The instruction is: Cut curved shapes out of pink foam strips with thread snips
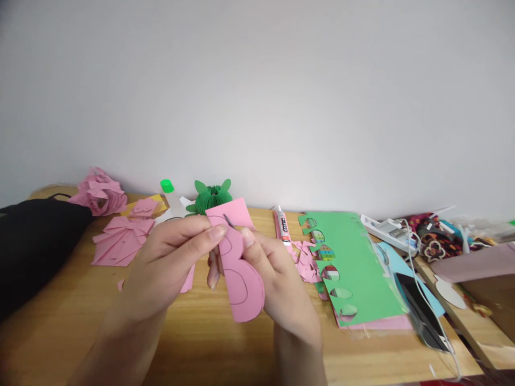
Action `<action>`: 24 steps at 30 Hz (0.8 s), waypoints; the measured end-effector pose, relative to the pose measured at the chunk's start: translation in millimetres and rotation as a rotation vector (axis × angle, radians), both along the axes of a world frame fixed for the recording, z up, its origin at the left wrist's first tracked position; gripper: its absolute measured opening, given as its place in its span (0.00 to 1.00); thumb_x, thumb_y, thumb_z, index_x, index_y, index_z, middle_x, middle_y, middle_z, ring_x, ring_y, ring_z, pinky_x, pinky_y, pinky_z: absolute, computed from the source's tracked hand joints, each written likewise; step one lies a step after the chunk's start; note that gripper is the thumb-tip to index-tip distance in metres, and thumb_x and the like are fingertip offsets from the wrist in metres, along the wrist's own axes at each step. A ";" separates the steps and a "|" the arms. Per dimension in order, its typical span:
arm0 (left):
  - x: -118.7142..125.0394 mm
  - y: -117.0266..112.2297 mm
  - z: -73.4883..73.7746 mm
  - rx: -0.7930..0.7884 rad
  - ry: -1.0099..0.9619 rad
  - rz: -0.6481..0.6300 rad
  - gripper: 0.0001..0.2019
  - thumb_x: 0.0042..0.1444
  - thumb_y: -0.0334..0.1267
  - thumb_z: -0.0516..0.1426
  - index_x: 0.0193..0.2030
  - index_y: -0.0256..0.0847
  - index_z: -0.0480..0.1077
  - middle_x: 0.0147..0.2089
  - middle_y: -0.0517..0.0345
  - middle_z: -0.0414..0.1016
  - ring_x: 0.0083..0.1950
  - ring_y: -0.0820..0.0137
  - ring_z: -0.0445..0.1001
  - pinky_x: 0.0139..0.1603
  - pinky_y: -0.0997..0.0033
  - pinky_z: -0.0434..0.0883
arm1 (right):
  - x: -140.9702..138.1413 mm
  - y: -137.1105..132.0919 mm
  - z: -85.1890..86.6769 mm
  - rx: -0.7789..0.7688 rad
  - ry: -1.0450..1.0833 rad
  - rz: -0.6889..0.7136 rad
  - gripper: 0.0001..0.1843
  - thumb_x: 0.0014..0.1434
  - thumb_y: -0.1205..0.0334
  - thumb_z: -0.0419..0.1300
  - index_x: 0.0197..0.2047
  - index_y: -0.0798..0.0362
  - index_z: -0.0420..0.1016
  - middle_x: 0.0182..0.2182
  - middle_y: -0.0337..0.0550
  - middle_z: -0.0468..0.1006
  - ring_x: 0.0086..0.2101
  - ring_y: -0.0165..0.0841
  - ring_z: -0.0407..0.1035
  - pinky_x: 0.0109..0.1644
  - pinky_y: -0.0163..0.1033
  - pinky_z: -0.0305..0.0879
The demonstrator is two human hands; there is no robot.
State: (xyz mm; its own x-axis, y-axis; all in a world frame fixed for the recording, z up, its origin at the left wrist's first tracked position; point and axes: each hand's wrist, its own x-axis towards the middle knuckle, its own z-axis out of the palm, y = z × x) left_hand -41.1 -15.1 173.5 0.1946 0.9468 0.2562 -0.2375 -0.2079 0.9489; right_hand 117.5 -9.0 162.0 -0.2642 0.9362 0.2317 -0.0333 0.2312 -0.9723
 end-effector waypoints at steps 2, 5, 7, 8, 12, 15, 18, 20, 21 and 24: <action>0.5 0.0 0.0 -0.006 0.005 0.001 0.17 0.65 0.34 0.52 0.24 0.37 0.70 0.22 0.64 0.69 0.21 0.80 0.69 0.23 0.80 0.68 | -0.1 0.1 1.1 0.005 -0.018 -0.010 0.23 0.64 0.44 0.57 0.22 0.48 0.69 0.18 0.36 0.62 0.19 0.31 0.48 0.22 0.40 0.47; 1.0 0.5 -1.1 -0.014 0.000 -0.007 0.17 0.65 0.34 0.53 0.25 0.37 0.70 0.22 0.64 0.69 0.21 0.80 0.69 0.23 0.79 0.68 | -0.5 0.5 3.0 0.003 -0.028 -0.014 0.23 0.64 0.43 0.58 0.23 0.48 0.69 0.18 0.36 0.62 0.19 0.31 0.48 0.22 0.40 0.47; 0.9 1.1 -2.2 -0.018 -0.008 -0.015 0.17 0.66 0.34 0.53 0.25 0.37 0.71 0.22 0.64 0.70 0.21 0.80 0.70 0.24 0.80 0.68 | -0.6 0.8 3.7 -0.006 -0.015 -0.001 0.22 0.64 0.43 0.58 0.23 0.47 0.69 0.19 0.36 0.62 0.19 0.32 0.48 0.22 0.40 0.47; 0.6 1.5 -2.7 -0.019 -0.011 -0.017 0.17 0.66 0.34 0.53 0.25 0.37 0.70 0.23 0.64 0.70 0.22 0.80 0.69 0.24 0.80 0.68 | -0.6 0.8 3.7 -0.013 -0.006 0.006 0.22 0.64 0.44 0.58 0.23 0.47 0.69 0.19 0.36 0.61 0.19 0.32 0.48 0.22 0.40 0.47; -0.5 2.2 -3.0 -0.030 -0.011 -0.031 0.17 0.66 0.35 0.53 0.25 0.37 0.70 0.23 0.63 0.70 0.22 0.79 0.70 0.24 0.79 0.68 | 0.9 0.0 1.7 -0.048 0.010 0.038 0.22 0.67 0.47 0.56 0.23 0.47 0.70 0.20 0.37 0.63 0.20 0.33 0.51 0.23 0.40 0.50; -0.9 2.0 -1.4 -0.032 -0.023 -0.043 0.17 0.66 0.36 0.53 0.24 0.38 0.70 0.23 0.64 0.70 0.22 0.79 0.69 0.24 0.79 0.68 | 2.5 -0.3 0.4 -0.054 0.009 0.032 0.21 0.68 0.49 0.55 0.24 0.47 0.71 0.20 0.37 0.66 0.20 0.33 0.54 0.25 0.40 0.55; -1.1 1.4 -0.1 -0.030 -0.024 -0.043 0.17 0.66 0.37 0.53 0.24 0.39 0.70 0.22 0.64 0.70 0.22 0.79 0.68 0.24 0.79 0.67 | 2.1 0.3 2.7 -0.043 0.003 0.063 0.22 0.69 0.50 0.54 0.24 0.47 0.73 0.19 0.37 0.68 0.20 0.33 0.56 0.26 0.39 0.58; -1.2 1.0 0.1 -0.026 -0.023 -0.044 0.17 0.66 0.37 0.53 0.24 0.39 0.70 0.22 0.64 0.69 0.22 0.79 0.69 0.24 0.79 0.67 | 0.6 0.9 6.2 -0.044 -0.018 0.114 0.25 0.69 0.49 0.52 0.23 0.47 0.74 0.19 0.38 0.68 0.20 0.33 0.56 0.26 0.39 0.59; -1.3 0.9 0.1 -0.025 -0.022 -0.047 0.17 0.65 0.37 0.54 0.24 0.39 0.70 0.22 0.64 0.70 0.22 0.79 0.69 0.24 0.79 0.67 | -0.3 1.2 7.9 -0.045 -0.031 0.136 0.26 0.70 0.49 0.51 0.22 0.48 0.75 0.18 0.38 0.68 0.20 0.33 0.56 0.27 0.40 0.59; -1.4 1.2 -0.4 -0.026 -0.009 -0.050 0.17 0.65 0.38 0.54 0.23 0.39 0.70 0.22 0.63 0.69 0.22 0.78 0.69 0.24 0.79 0.67 | -2.5 1.6 11.8 -0.038 -0.066 0.174 0.29 0.71 0.48 0.49 0.21 0.48 0.75 0.18 0.39 0.69 0.20 0.33 0.56 0.27 0.40 0.58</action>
State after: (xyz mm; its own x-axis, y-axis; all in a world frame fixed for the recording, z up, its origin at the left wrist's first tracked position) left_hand -42.5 -13.8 173.1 0.2393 0.9424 0.2339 -0.2557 -0.1712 0.9515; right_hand 115.0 -7.4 173.9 -0.4365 0.8828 0.1734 -0.0051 0.1902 -0.9817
